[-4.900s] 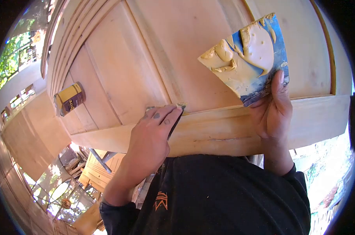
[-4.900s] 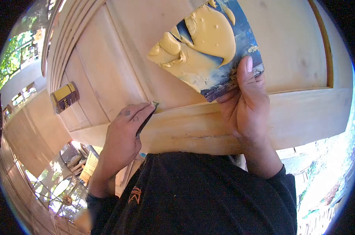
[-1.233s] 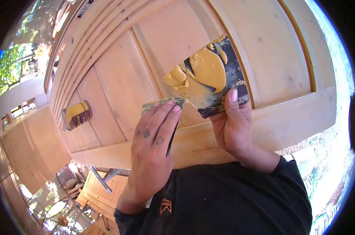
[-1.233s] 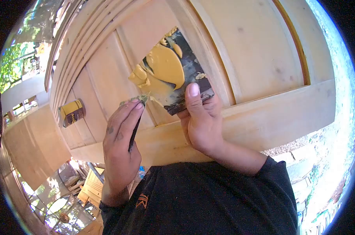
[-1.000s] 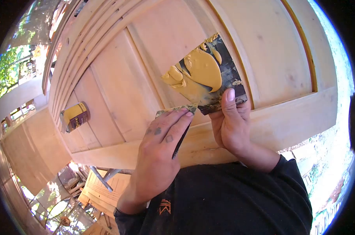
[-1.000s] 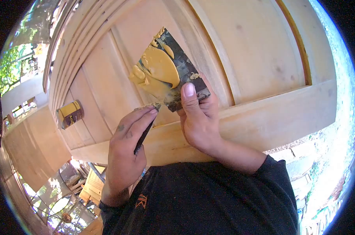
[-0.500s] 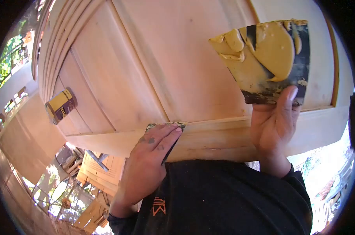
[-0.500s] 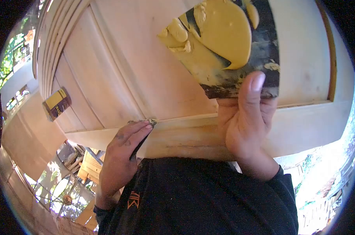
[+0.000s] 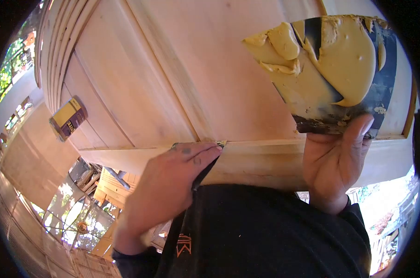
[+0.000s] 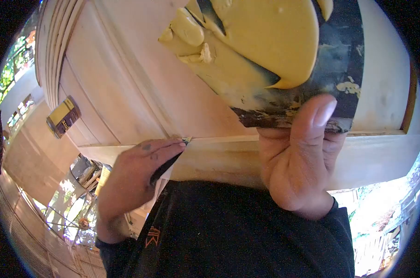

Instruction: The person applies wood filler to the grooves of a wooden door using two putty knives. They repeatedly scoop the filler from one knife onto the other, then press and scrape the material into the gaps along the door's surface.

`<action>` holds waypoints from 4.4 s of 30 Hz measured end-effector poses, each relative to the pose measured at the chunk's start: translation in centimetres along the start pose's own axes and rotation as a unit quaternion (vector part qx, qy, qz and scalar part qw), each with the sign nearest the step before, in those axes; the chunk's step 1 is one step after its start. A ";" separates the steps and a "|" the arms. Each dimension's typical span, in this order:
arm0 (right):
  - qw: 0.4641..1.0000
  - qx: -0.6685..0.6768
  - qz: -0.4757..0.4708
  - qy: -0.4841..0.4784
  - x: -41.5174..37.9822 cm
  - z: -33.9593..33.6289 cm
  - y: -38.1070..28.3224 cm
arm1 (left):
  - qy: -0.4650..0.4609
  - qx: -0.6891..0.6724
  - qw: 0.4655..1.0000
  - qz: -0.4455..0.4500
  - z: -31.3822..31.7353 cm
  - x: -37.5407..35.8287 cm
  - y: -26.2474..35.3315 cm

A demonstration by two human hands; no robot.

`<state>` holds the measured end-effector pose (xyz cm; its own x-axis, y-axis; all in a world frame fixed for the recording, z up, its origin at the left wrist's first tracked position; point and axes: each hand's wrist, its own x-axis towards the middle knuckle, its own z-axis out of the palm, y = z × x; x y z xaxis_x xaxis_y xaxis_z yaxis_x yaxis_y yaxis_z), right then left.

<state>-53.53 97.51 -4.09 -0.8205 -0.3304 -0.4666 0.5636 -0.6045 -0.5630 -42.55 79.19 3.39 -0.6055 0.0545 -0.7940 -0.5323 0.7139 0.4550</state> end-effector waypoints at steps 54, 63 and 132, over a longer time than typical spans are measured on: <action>0.995 -0.092 -0.003 -0.044 -0.4 0.0 1.8 | 0.133 -0.106 0.980 0.106 -1.6 0.3 3.9; 0.999 -0.023 -0.018 -0.015 0.2 -0.9 1.6 | 0.137 0.003 0.991 0.007 2.1 -0.3 2.4; 0.997 0.049 0.045 -0.026 0.7 0.0 1.5 | 0.093 0.323 0.916 0.218 -6.0 -1.3 -0.6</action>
<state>-53.26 96.36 -5.27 -0.7718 -0.4230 -0.4747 0.6259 -0.6371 -0.4499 -45.03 74.51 6.61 -0.8001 0.3559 -0.4829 0.2096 0.9201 0.3307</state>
